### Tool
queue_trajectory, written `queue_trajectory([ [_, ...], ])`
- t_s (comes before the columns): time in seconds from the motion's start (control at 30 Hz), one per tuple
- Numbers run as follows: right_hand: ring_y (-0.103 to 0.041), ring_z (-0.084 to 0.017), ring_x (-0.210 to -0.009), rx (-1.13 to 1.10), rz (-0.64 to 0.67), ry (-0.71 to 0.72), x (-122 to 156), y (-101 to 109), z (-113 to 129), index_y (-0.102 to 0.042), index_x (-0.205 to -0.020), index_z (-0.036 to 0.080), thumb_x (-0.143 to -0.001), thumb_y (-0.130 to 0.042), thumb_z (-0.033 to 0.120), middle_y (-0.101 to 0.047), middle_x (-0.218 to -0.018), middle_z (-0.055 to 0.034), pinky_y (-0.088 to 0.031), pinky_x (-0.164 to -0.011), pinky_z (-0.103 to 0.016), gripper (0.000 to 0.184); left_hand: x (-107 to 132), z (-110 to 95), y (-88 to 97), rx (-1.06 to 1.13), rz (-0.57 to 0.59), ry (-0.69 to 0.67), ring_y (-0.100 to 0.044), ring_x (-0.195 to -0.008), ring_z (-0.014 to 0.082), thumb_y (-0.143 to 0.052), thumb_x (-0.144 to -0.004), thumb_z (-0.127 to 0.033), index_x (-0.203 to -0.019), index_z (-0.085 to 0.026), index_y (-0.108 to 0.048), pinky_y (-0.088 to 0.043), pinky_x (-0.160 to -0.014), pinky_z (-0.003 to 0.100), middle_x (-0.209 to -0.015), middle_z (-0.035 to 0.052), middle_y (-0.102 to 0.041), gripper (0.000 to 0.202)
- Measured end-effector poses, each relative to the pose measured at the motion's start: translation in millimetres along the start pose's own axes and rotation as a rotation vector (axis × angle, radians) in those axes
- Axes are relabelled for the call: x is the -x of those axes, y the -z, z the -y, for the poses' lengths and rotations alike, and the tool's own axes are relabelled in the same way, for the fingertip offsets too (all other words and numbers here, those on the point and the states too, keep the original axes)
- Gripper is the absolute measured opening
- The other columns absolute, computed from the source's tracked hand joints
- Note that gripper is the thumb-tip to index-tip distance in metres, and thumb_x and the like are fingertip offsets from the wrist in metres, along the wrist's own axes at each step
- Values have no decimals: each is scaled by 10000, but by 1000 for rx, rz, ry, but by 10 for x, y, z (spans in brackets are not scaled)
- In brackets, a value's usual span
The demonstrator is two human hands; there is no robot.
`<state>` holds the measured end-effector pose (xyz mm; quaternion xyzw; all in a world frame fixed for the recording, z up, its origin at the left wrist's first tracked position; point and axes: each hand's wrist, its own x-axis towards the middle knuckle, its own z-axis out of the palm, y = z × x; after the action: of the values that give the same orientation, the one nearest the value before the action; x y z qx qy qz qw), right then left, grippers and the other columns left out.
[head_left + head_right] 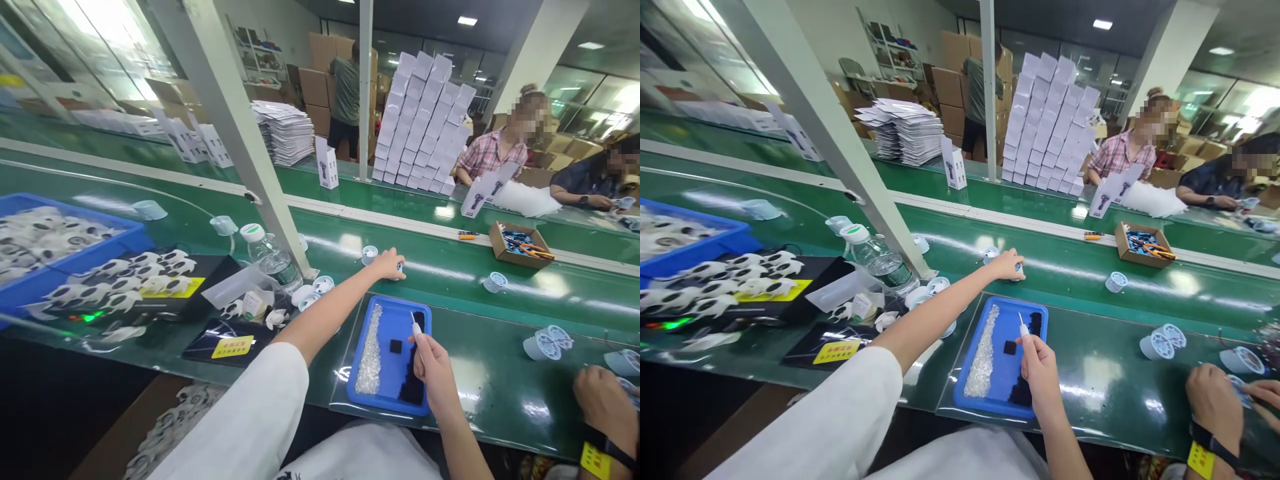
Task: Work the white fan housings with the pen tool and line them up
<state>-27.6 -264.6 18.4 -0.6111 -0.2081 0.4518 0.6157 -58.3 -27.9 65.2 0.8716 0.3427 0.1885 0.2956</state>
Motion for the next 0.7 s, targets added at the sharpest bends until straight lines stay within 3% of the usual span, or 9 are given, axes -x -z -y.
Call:
queue_trajectory([
  [0.13, -217, -74, -427, 50, -146, 27, 102, 305, 7, -661, -824, 164, -697, -636, 720, -284, -448, 104, -179, -435, -227, 571, -166, 178, 77, -54, 51, 81, -590, -1101, 213, -556, -920, -414, -1104, -112, -625, -484, -991, 442, -1202, 80, -597, 360],
  [0.23, -264, -88, -449, 126, -197, 79, 83, 379, 64, -658, -829, 168, -726, -610, 624, -336, -485, 84, -211, -446, -234, 470, -236, 384, 231, -81, 108, 194, -582, -1124, 275, -719, -789, -254, -1051, -120, -641, -473, -983, 498, -1202, 128, -602, 305],
  [0.3, -359, -108, -489, 213, -160, 133, 3, 319, 116, -661, -899, 178, -731, -613, 511, -418, -538, 65, -287, -475, -245, 376, -227, 460, 337, -77, 121, 221, -578, -1127, 309, -753, -680, -142, -1046, -106, -649, -453, -998, 471, -1230, 165, -566, 382],
  [0.37, -429, -123, -523, 288, -118, 190, -125, 203, 155, -648, -1001, 195, -712, -625, 450, -468, -573, 65, -362, -526, -260, 386, -140, 440, 459, -62, 88, 213, -552, -1163, 297, -722, -681, -128, -1146, -121, -617, -424, -1030, 418, -1279, 159, -517, 477],
  [0.43, -472, -130, -558, 362, -74, 254, -276, 72, 168, -638, -919, 204, -703, -643, 423, -503, -601, 55, -400, -568, -272, 307, 42, 326, 608, -28, 5, 169, -539, -1155, 260, -704, -718, -189, -1212, -162, -582, -413, -1036, 384, -1260, 112, -513, 509],
  [0.57, -554, -151, -651, 388, 24, 368, -538, -119, 101, -603, -832, 213, -678, -690, 457, -611, -749, -4, -467, -644, -303, 302, 681, 30, 855, 246, -264, -39, -579, -935, 208, -755, -682, -297, -1082, -186, -628, -480, -876, 357, -1059, 50, -580, 435],
  [0.7, -591, -169, -643, 380, 89, 399, -670, -174, -33, -566, -889, 226, -772, -584, 615, -627, -754, -17, -521, -666, -350, 407, 1425, 17, 792, 680, -435, 4, -566, -670, 136, -786, -657, -461, -965, -212, -600, -480, -571, 249, -851, 19, -586, 437],
])
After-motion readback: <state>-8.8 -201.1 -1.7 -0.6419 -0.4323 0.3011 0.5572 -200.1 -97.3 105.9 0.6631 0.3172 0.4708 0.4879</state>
